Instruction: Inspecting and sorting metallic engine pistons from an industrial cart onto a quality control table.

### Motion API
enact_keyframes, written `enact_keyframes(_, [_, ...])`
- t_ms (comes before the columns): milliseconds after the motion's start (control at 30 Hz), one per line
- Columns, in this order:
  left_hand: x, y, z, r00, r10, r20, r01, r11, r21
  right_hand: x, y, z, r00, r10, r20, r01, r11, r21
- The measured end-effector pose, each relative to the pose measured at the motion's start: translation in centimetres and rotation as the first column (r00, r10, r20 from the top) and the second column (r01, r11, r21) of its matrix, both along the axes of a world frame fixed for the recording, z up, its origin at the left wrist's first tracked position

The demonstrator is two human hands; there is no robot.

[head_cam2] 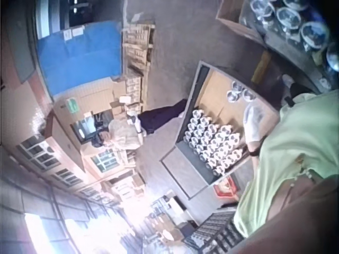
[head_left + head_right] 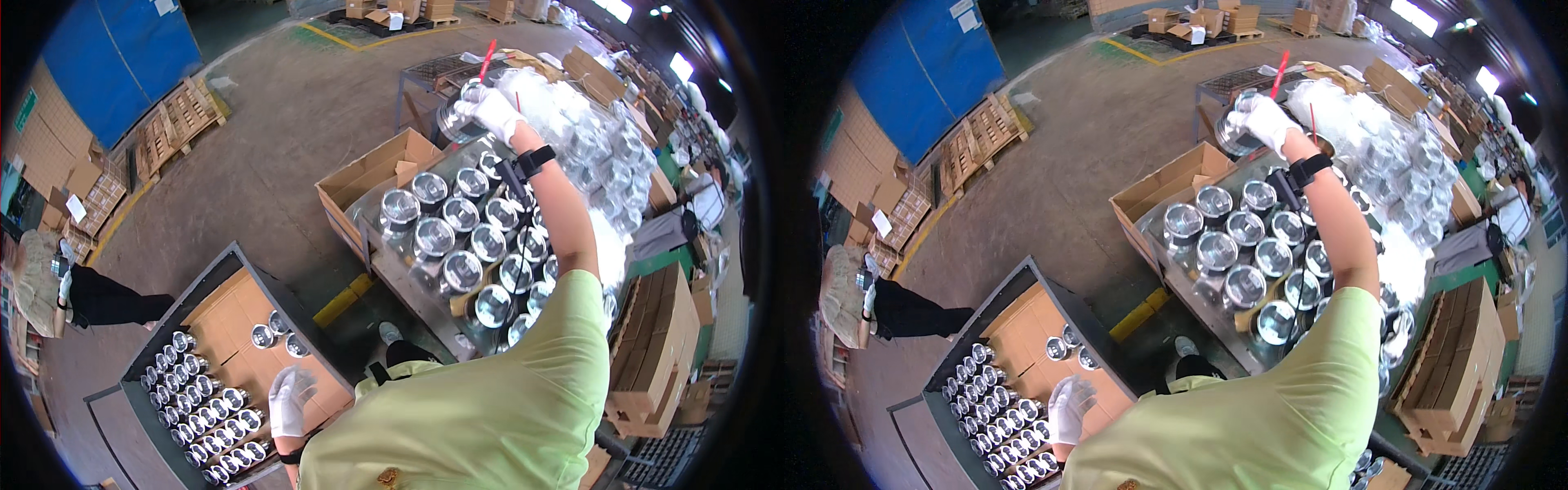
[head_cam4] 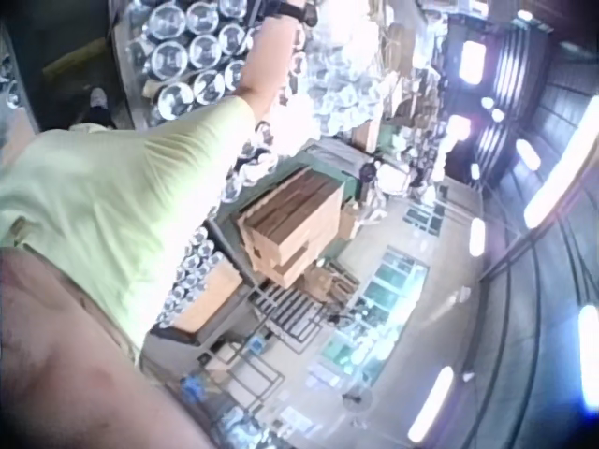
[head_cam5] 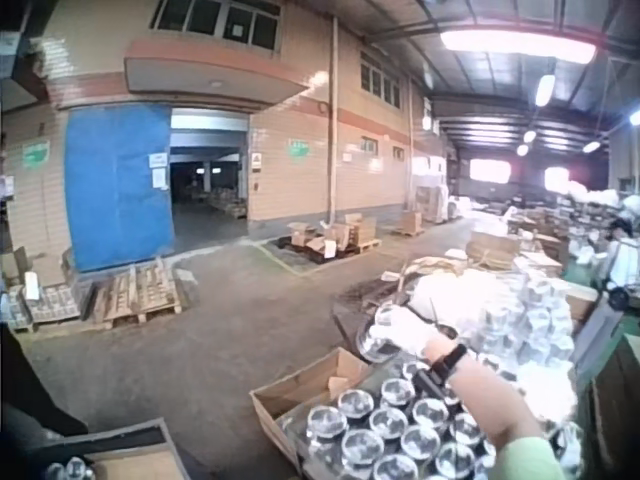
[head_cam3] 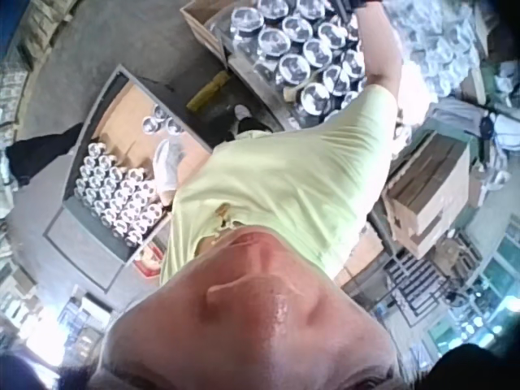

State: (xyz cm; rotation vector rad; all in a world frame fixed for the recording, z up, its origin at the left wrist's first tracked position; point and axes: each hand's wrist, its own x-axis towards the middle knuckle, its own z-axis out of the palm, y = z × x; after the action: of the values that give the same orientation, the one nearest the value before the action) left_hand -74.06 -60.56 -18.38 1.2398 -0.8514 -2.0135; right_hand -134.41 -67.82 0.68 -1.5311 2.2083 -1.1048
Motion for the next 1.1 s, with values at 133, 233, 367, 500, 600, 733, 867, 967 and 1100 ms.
enact_keyframes(133, [-2.7,-0.9,1.6,0.988,0.148,0.038,-0.151,0.982,0.116,-8.8,-7.0,-10.3,0.948,0.201,-0.248,-0.191,0.979,0.064])
enact_keyframes(233, [-4.1,-1.5,2.2,0.982,0.145,0.121,-0.161,0.979,0.129,-12.2,-9.6,-18.1,0.987,0.127,-0.096,-0.108,0.976,0.188])
enact_keyframes(367, [-5.9,-2.3,3.1,0.970,0.199,0.140,-0.217,0.967,0.134,-12.4,-10.7,-23.0,0.920,0.200,-0.338,-0.064,0.926,0.372])
enact_keyframes(500, [-7.1,-2.7,3.6,0.957,0.215,0.195,-0.245,0.959,0.143,-9.7,-10.3,-23.4,0.919,0.172,-0.355,0.051,0.840,0.540])
enact_keyframes(600, [-7.8,-3.1,3.9,0.954,0.209,0.217,-0.242,0.960,0.139,-8.7,-9.3,-23.5,0.936,0.153,-0.316,0.053,0.829,0.557])
enact_keyframes(733, [-8.5,-3.6,3.7,0.956,0.195,0.221,-0.225,0.967,0.119,-8.2,-8.6,-23.0,0.949,0.177,-0.260,0.020,0.792,0.610])
enact_keyframes(867, [-9.0,-4.3,3.5,0.964,0.178,0.199,-0.201,0.975,0.099,-8.4,-7.4,-22.3,0.952,0.171,-0.255,0.034,0.769,0.639])
enact_keyframes(967, [-8.4,-4.2,2.9,0.958,0.180,0.223,-0.198,0.979,0.058,-9.9,-6.0,-19.9,0.881,0.305,-0.362,-0.094,0.862,0.499])
enact_keyframes(1100, [-7.3,-3.1,2.6,0.950,0.246,0.195,-0.261,0.963,0.060,-10.9,-1.5,-16.2,0.989,-0.020,-0.145,0.091,0.860,0.502])
